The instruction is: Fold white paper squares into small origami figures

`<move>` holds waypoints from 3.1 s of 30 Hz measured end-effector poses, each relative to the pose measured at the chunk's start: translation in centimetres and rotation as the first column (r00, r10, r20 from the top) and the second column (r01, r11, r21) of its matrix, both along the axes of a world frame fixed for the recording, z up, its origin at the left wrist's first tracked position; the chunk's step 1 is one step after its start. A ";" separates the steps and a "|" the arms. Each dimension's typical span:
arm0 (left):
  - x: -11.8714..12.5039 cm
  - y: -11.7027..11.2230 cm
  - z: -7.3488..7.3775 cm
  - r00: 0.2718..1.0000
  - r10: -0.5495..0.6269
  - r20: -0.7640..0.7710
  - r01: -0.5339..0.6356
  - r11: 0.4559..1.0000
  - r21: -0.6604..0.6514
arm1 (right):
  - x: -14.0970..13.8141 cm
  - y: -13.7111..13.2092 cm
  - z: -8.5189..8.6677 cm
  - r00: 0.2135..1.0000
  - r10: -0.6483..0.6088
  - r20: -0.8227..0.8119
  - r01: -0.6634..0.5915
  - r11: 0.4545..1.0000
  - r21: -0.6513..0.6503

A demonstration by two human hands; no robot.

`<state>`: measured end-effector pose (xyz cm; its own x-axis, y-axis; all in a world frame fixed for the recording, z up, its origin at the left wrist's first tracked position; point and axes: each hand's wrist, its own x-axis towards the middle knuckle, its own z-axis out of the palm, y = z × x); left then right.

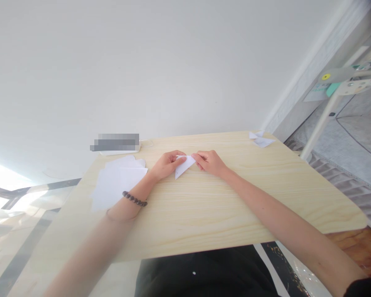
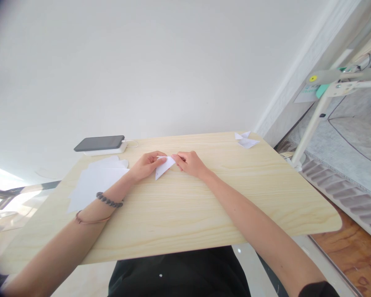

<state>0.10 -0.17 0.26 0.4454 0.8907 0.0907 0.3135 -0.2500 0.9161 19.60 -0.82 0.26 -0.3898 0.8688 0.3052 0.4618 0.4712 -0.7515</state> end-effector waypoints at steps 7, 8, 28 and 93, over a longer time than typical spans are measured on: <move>-0.1 0.4 -0.4 0.997 0.075 0.005 -0.075 0.997 0.021 | 0.3 0.4 -0.5 0.987 0.094 -0.132 -0.112 0.985 -0.131; -0.1 0.4 -0.4 0.997 0.081 0.016 -0.081 0.997 0.018 | 0.3 0.5 -0.6 0.984 0.109 -0.141 -0.129 0.982 -0.140; 0.2 0.4 -0.2 0.992 0.082 0.092 -0.085 0.996 0.027 | 0.4 0.5 -0.4 0.987 0.158 -0.019 -0.159 0.979 -0.125; 0.6 -0.4 1.7 0.992 0.066 0.104 -0.024 0.932 -0.361 | -1.1 -0.3 -0.9 0.914 -0.249 0.321 0.049 0.852 0.522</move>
